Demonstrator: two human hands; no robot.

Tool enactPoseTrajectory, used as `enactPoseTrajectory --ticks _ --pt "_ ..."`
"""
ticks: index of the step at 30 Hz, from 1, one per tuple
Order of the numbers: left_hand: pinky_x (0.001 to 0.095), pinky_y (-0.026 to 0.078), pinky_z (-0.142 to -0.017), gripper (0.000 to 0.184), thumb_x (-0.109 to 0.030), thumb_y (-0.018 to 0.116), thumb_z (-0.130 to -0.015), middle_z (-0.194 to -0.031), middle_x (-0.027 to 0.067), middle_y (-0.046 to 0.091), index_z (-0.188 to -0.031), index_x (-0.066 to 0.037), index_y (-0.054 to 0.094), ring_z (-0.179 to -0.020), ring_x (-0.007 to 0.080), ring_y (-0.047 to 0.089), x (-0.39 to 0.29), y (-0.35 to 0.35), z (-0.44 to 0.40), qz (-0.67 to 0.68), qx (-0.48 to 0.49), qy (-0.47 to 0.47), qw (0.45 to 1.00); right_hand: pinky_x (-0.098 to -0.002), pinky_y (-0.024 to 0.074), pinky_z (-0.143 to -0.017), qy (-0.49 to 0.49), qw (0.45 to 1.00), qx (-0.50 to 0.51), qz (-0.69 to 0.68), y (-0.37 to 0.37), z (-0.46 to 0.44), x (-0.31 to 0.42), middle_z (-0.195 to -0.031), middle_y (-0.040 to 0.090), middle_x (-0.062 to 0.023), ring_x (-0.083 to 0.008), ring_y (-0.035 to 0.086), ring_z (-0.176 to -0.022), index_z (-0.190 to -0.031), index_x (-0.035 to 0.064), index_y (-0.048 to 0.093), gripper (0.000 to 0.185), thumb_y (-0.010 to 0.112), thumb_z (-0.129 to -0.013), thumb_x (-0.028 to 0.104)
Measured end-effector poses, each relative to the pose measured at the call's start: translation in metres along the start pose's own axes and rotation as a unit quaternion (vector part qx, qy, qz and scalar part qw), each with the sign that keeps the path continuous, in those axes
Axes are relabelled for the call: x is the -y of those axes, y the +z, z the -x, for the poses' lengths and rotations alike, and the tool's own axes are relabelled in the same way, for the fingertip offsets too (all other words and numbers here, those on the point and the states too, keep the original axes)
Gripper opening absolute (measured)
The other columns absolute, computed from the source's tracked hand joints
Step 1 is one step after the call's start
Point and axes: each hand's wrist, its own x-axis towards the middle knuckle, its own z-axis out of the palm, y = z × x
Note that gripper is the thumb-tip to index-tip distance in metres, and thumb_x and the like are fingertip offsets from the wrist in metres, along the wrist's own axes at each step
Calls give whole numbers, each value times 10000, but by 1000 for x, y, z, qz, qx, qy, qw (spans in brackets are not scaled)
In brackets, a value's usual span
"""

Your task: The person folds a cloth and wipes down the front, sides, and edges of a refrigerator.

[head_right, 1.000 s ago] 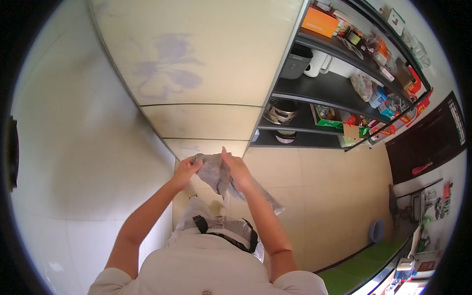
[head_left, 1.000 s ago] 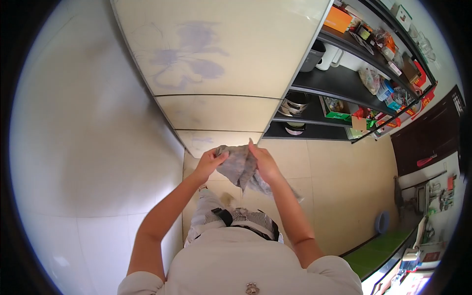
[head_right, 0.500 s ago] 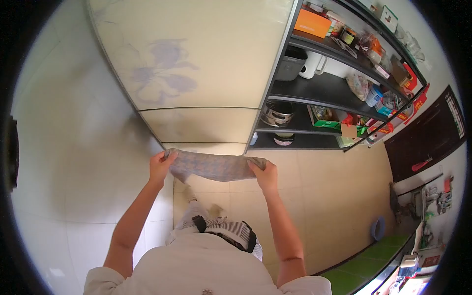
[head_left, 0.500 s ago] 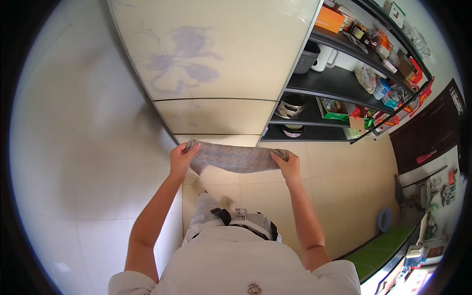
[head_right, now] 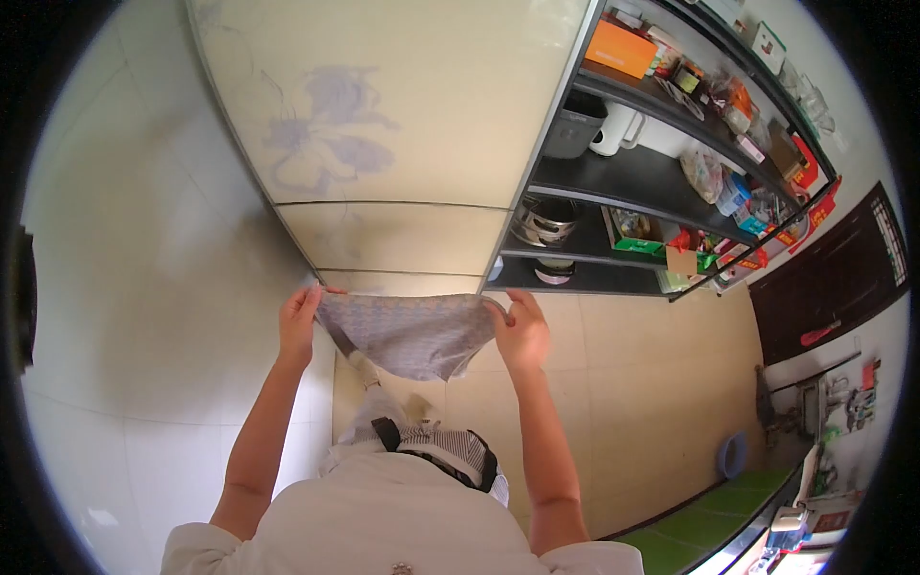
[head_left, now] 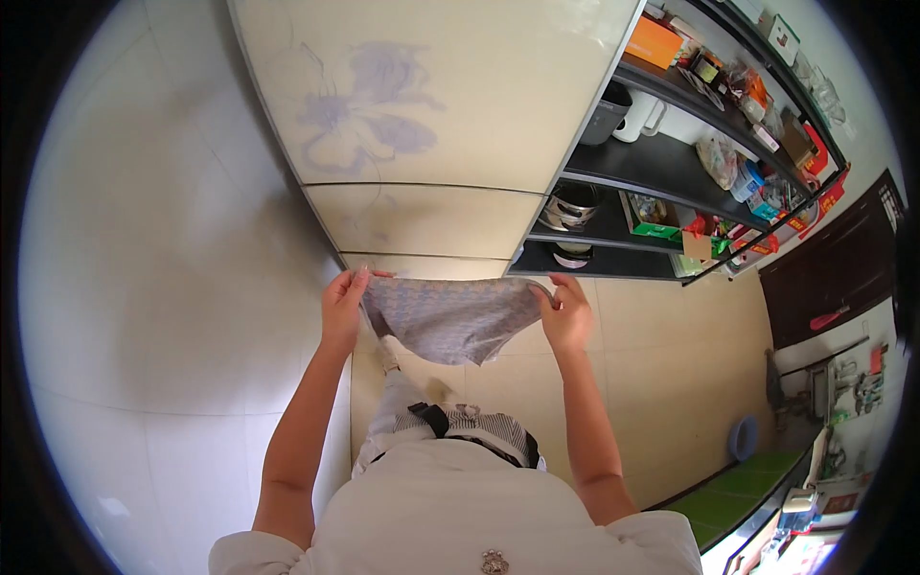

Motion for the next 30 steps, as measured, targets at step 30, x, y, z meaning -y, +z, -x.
enactPoseTrajectory --ticks 30 --pt "269 464 -770 279 -15 669 -727 -886 46 630 -996 -30 598 -842 173 596 22 57 -3 -211 81 100 969 -317 458 -662 -35 929 194 -313 43 -13 144 -809 596 -105 -242 561 -732 -706 13 552 193 666 -802 136"
